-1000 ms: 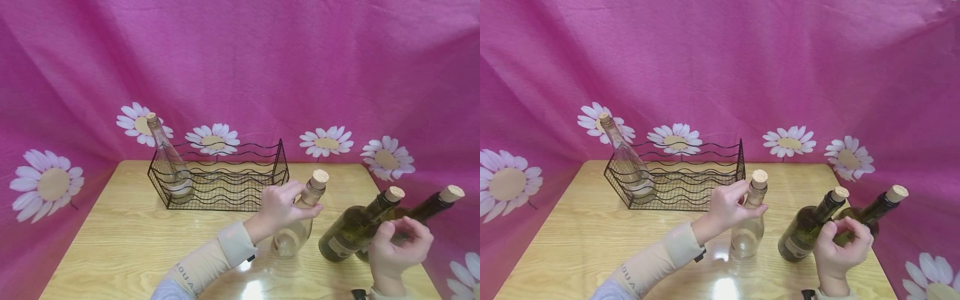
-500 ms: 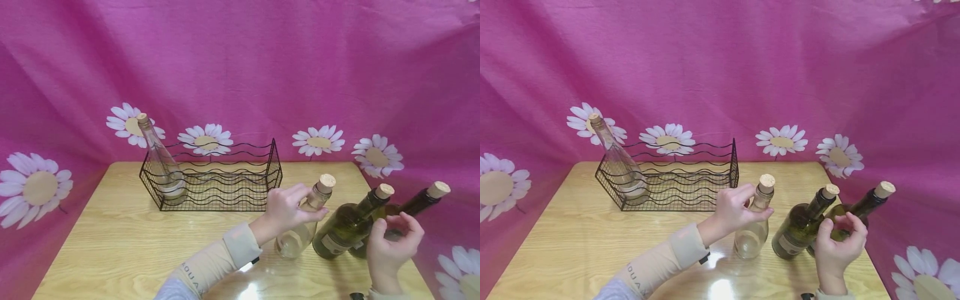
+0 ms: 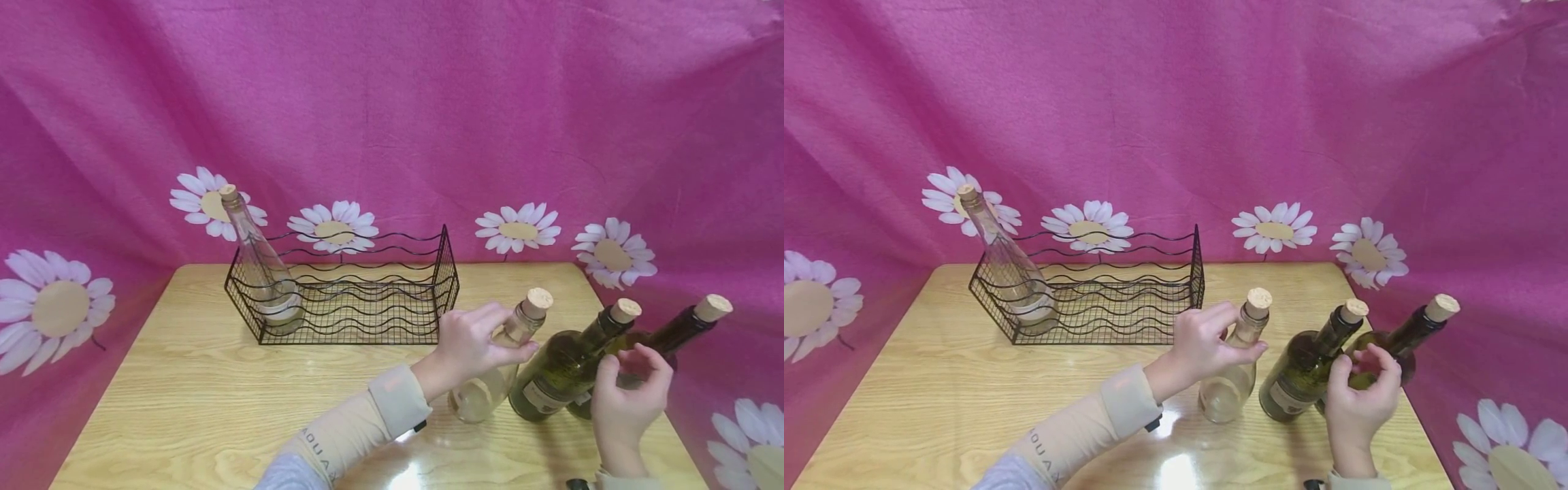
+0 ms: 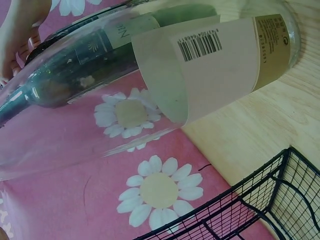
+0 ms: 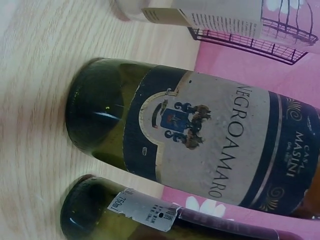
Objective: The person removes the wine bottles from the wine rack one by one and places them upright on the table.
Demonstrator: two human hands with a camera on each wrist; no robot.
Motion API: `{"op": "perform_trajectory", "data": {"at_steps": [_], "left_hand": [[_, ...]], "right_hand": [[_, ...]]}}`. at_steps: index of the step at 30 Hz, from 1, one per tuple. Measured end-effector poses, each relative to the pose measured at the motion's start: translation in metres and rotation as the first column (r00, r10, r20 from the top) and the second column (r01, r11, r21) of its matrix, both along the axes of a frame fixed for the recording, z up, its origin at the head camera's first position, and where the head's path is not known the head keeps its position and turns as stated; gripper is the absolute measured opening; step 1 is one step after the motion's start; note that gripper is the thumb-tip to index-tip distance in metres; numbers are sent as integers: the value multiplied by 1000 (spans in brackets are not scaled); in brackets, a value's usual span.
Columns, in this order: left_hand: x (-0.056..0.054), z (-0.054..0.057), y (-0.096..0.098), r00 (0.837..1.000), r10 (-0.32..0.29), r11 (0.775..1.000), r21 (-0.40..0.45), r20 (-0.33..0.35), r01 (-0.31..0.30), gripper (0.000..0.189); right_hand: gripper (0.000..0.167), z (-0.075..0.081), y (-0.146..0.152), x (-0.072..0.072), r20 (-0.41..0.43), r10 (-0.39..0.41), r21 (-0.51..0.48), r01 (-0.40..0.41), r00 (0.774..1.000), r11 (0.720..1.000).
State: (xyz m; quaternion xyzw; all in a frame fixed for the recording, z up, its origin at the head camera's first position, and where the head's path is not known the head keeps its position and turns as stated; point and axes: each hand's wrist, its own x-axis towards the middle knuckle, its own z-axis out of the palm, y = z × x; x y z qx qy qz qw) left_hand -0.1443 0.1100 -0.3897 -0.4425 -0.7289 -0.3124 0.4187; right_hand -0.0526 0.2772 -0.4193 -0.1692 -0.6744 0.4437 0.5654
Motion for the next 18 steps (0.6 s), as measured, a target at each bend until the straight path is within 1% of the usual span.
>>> {"op": "perform_trajectory", "data": {"at_steps": [4,7,9,13,15,18], "left_hand": [[0,-1,2,1000,-2,1000,11,4,2,33],[0,-1,4,1000,-12,1000,15,22,12,32],[-1,-2,5,999,-23,1000,19,43,22,32],[-2,-2,6,995,-52,998,27,82,50,30],[-2,-3,7,994,-60,998,28,92,57,29],[-2,-3,8,993,-66,998,25,101,64,29]], "right_hand": [[30,2,-2,1,2,7,2,-7,1000,1000],[30,1,-2,1,3,13,9,-13,1000,1000],[29,-3,2,0,12,15,13,-15,1000,1000],[28,-17,12,-4,45,3,25,-5,999,1000],[27,-22,16,-5,58,-4,34,2,998,999],[27,-26,19,-6,64,-9,40,7,998,999]]}}
